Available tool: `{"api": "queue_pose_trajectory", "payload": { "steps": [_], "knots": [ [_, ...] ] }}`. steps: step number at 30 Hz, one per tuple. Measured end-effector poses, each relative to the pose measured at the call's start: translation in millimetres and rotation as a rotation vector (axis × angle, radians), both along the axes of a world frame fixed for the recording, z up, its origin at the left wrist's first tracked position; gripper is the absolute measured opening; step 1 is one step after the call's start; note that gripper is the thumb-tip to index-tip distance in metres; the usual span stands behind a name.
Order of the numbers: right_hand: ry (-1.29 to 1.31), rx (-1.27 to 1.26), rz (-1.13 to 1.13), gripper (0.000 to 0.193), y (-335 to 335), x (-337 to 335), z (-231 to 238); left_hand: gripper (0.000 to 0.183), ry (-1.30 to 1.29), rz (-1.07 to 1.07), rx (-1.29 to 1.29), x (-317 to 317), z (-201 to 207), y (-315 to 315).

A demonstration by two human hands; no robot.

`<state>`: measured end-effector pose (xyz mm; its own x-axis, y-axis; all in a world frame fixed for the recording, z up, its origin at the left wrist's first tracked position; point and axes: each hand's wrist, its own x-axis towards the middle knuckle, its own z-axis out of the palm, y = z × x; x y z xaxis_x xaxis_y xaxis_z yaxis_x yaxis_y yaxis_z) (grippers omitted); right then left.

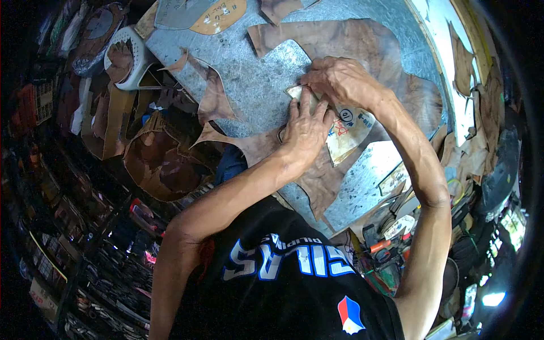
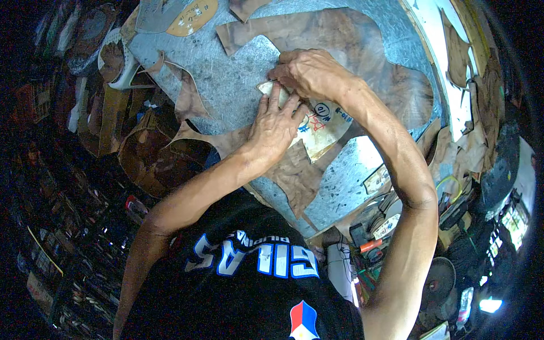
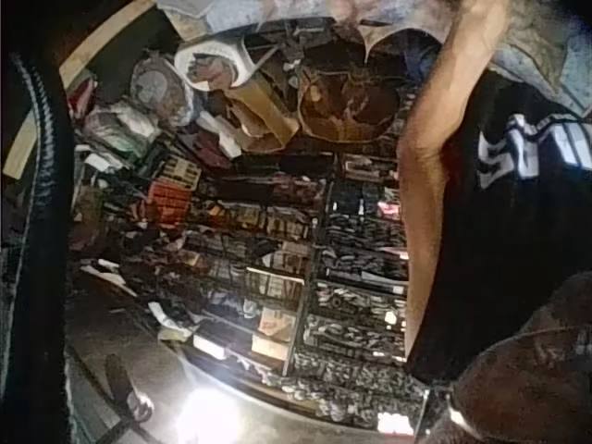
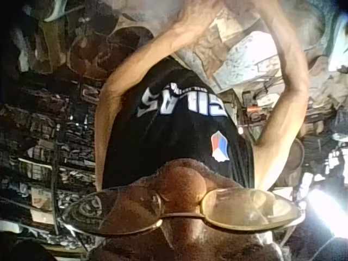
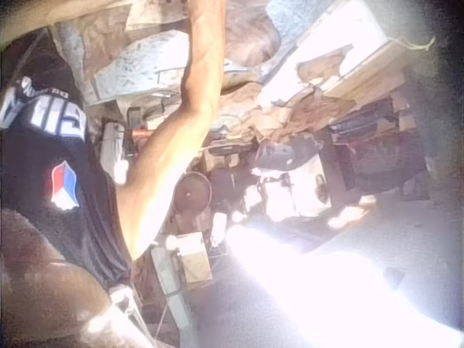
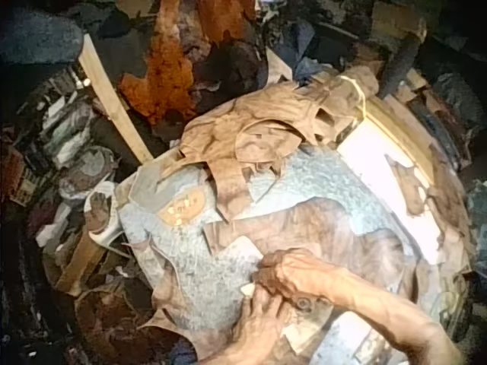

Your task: The worker marks and cuts leather patterns using templates for shoe manufacturing.

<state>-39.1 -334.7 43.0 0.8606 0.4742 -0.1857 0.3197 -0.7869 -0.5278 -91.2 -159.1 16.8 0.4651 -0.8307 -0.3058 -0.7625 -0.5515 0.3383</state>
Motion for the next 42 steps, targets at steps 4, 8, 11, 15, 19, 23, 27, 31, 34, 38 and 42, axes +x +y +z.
{"api": "queue_pose_trajectory", "payload": {
  "steps": [4,8,11,15,19,23,27,31,34,38,42],
  "knots": [
    [-0.032,-0.025,-0.024,0.022,-15.6,-3.5,-1.2,0.057,-0.071,-0.005,-0.058,-1.5,-4.0,1.8],
    [-0.025,-0.054,-0.028,0.024,-41.6,-7.7,-3.2,0.063,-0.019,0.007,-0.058,0.8,-0.8,0.3],
    [0.002,-0.120,-0.078,0.022,-57.0,-12.7,-4.0,0.062,-0.025,-0.003,-0.043,0.2,0.5,2.1],
    [0.000,-0.107,-0.122,0.021,-63.2,-18.3,-4.5,0.060,-0.014,0.005,-0.057,1.2,-0.8,4.4],
    [-0.010,-0.099,-0.149,0.021,-68.0,-23.6,-6.3,0.058,-0.024,-0.007,-0.032,2.2,-0.1,3.6],
    [-0.067,-0.122,-0.160,0.022,-80.0,-31.1,-14.1,0.058,-0.008,-0.020,-0.027,3.3,3.1,2.1],
    [-0.107,-0.119,-0.175,0.022,-86.4,-35.6,-14.5,0.060,0.003,-0.015,0.000,3.8,4.5,1.7],
    [-0.115,-0.144,-0.209,0.022,-89.2,-43.9,-17.4,0.061,-0.001,-0.028,0.015,3.6,4.4,1.2],
    [-0.118,-0.138,-0.227,0.022,-89.0,-46.5,-13.9,0.062,0.005,-0.025,0.011,3.5,4.1,1.2],
    [-0.076,-0.156,-0.273,0.022,-89.0,-52.4,-8.2,0.063,-0.018,-0.033,0.004,2.7,1.8,2.4],
    [-0.071,-0.165,-0.301,0.022,-91.6,-58.7,-11.3,0.052,-0.021,-0.017,-0.041,2.6,0.8,3.6]
  ]
}}
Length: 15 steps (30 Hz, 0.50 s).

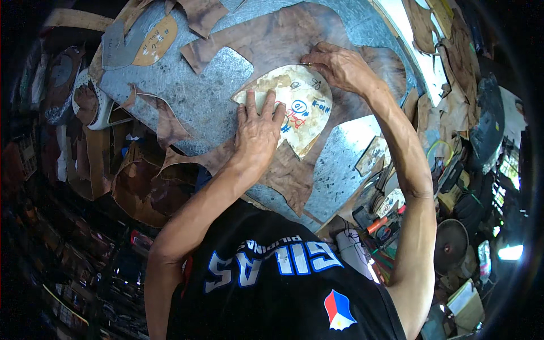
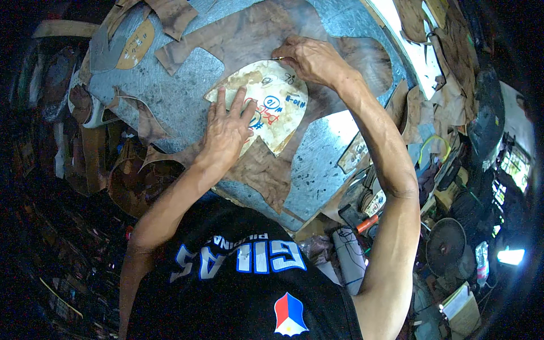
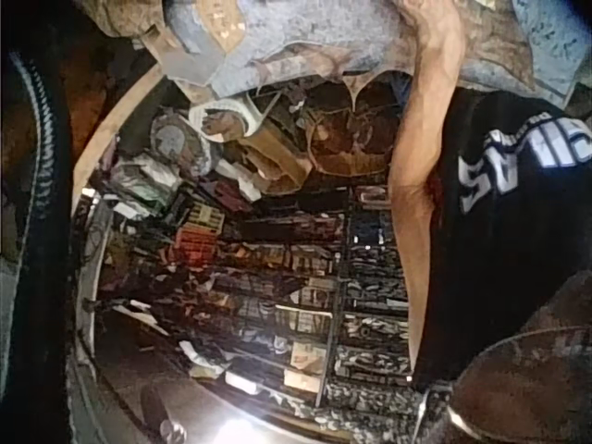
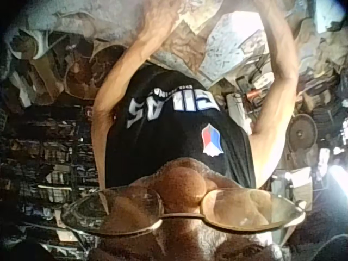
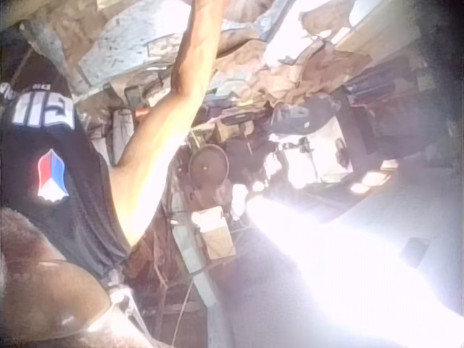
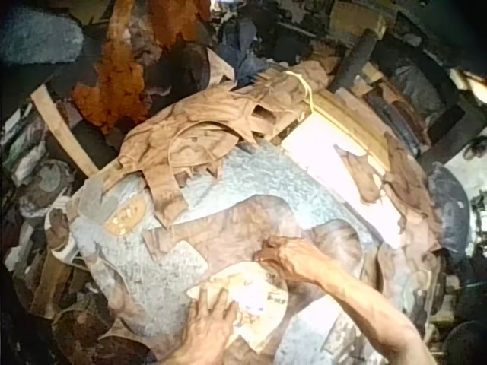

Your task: The worker marks and cuts leather patterns using templates for shoe manufacturing.

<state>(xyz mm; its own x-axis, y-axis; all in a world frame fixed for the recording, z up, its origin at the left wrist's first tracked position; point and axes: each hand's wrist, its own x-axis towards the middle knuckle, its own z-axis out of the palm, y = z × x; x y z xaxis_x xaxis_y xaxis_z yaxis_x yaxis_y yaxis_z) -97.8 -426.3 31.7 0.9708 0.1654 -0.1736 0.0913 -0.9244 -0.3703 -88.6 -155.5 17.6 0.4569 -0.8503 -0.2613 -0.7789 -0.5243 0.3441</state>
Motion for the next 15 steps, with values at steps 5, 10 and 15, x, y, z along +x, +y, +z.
{"api": "queue_pose_trajectory", "payload": {
  "steps": [5,10,15],
  "knots": [
    [-0.023,0.004,-0.037,0.023,-2.0,-7.4,-2.1,0.064,0.010,-0.007,0.015,1.5,0.2,-1.5],
    [-0.055,-0.017,-0.043,0.024,-6.4,-18.4,-0.5,0.064,0.008,-0.021,0.038,1.7,0.3,-2.7],
    [0.057,-0.036,-0.143,0.026,-2.1,-23.4,6.4,0.063,-0.003,-0.024,0.076,1.4,1.9,-3.3]
  ]
}}
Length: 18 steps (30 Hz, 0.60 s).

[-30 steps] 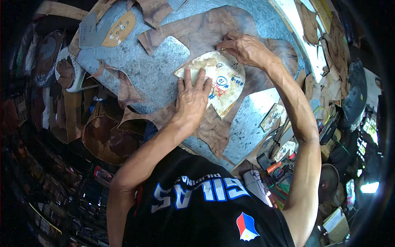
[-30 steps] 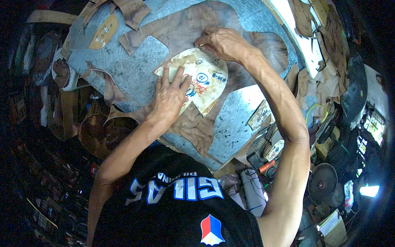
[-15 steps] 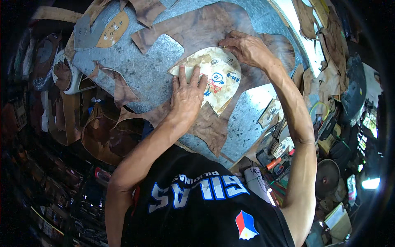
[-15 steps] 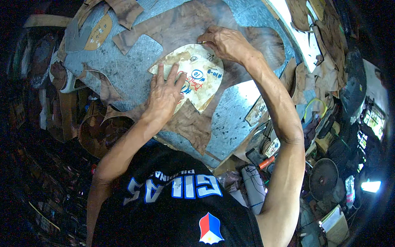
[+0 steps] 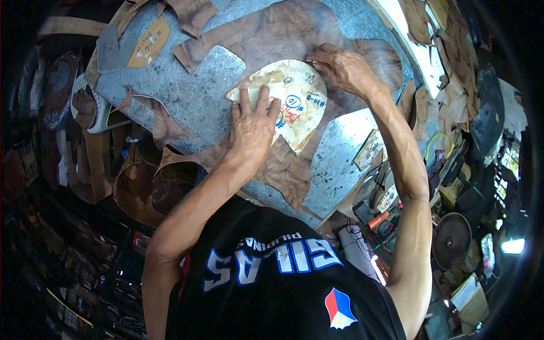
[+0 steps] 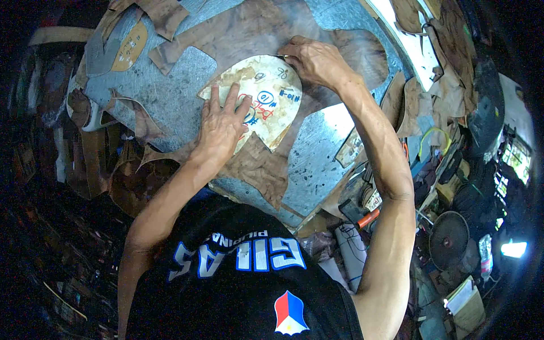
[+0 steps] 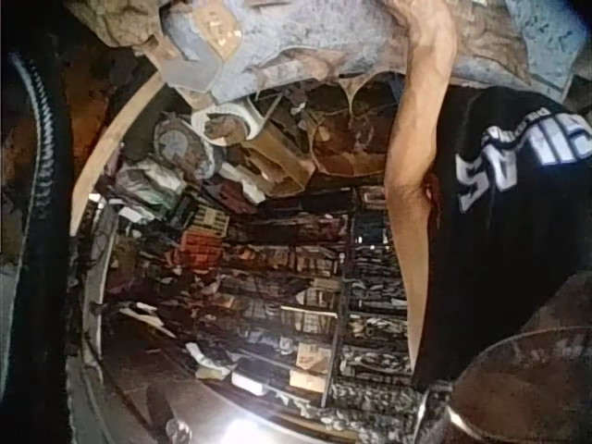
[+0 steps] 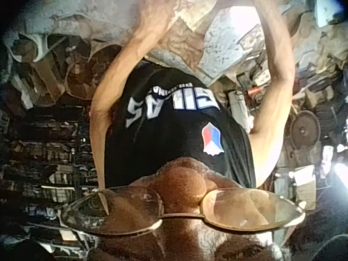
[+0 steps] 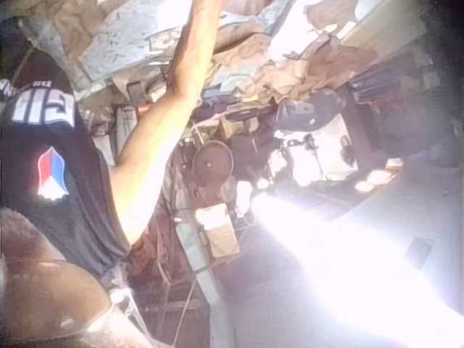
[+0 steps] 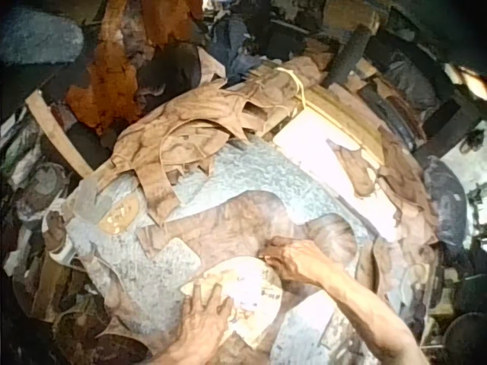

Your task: The worker marks and cuts leather patterns using templates for shoe manufacturing.

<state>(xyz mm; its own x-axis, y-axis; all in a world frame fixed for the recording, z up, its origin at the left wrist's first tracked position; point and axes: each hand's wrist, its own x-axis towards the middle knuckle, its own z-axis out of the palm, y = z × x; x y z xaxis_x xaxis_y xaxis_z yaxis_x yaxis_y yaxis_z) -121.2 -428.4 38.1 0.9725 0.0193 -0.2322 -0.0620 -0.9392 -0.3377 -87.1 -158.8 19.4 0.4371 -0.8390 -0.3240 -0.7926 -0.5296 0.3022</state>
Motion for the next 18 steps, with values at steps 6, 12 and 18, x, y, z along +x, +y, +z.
{"api": "queue_pose_trajectory", "payload": {
  "steps": [6,12,18],
  "knots": [
    [0.047,0.005,-0.041,0.028,2.7,-8.2,3.0,0.063,0.002,-0.015,0.004,0.7,-0.5,-1.4],
    [-0.029,0.081,-0.147,0.026,6.2,-31.4,4.2,0.064,-0.025,-0.031,0.000,1.2,1.9,-0.4],
    [-0.023,0.130,-0.298,0.026,14.0,-54.9,-2.6,0.064,-0.015,-0.046,-0.002,2.6,6.5,-3.7]
  ]
}}
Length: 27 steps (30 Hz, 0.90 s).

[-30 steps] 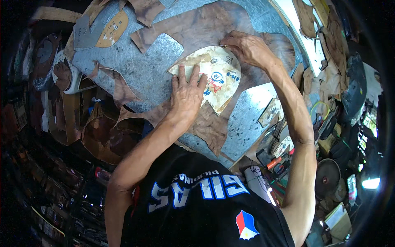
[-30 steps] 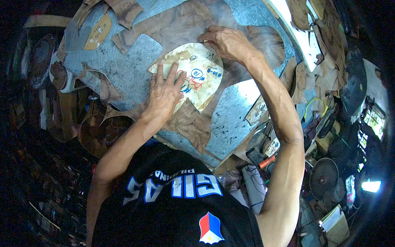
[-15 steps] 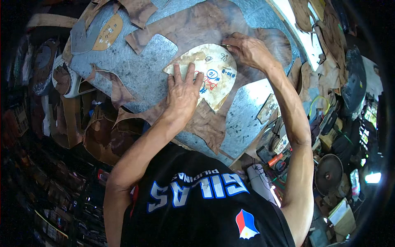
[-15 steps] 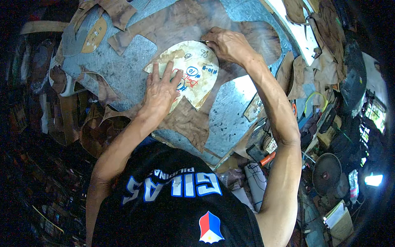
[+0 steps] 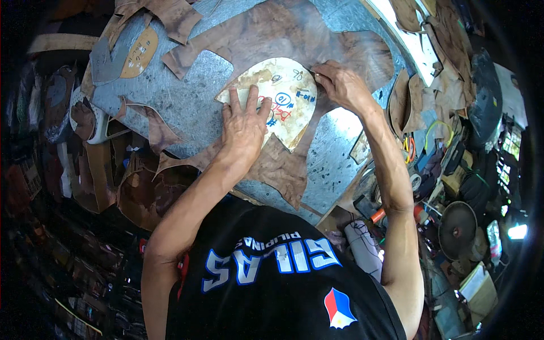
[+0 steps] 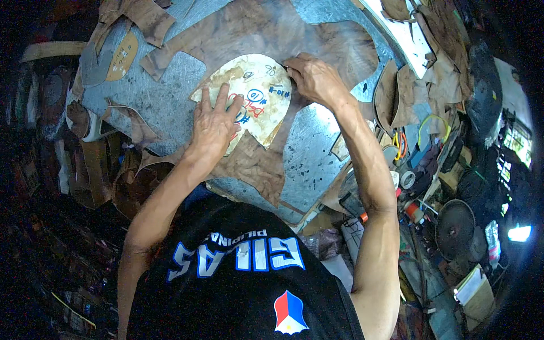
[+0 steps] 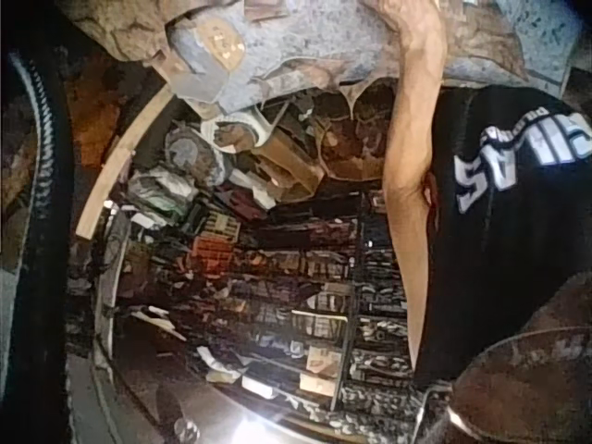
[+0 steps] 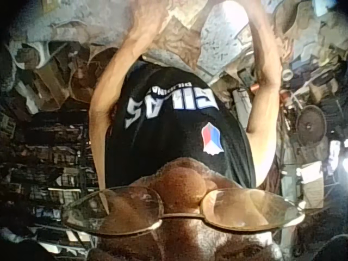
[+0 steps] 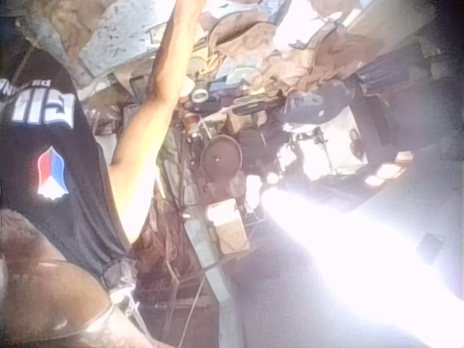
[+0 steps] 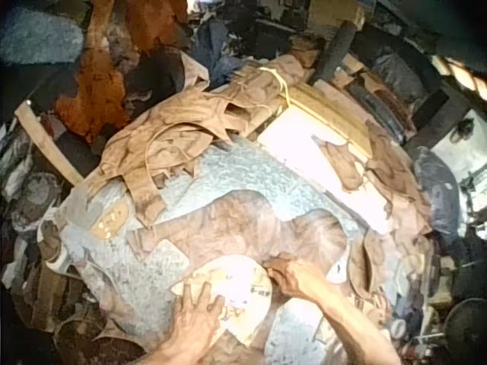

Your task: The worker marks and cuts leather patterns using templates for shoe manufacturing.

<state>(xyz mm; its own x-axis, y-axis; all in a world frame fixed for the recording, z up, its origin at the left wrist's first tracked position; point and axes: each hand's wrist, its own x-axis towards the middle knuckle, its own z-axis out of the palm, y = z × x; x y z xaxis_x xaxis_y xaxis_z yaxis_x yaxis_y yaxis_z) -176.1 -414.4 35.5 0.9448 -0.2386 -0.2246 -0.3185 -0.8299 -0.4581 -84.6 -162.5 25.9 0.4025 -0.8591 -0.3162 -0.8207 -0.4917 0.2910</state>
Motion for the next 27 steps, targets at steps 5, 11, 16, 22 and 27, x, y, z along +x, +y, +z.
{"api": "queue_pose_trajectory", "payload": {
  "steps": [5,11,16,22,27],
  "knots": [
    [0.001,0.035,-0.090,0.026,13.8,-16.3,2.0,0.062,-0.003,-0.012,0.037,0.9,3.4,-1.3],
    [-0.064,0.070,-0.229,0.024,29.6,-30.7,-1.2,0.063,-0.027,-0.050,0.075,2.1,2.3,-3.0],
    [-0.078,0.084,-0.293,0.024,39.6,-43.6,0.0,0.065,-0.032,-0.076,0.112,3.2,5.3,-5.1],
    [-0.060,0.084,-0.420,0.026,59.5,-52.9,-4.8,0.065,-0.039,-0.135,0.115,9.1,7.3,-8.9],
    [-0.084,0.093,-0.604,0.027,85.0,-55.3,-1.1,0.065,-0.055,-0.203,0.136,14.8,10.0,-11.0]
  ]
}}
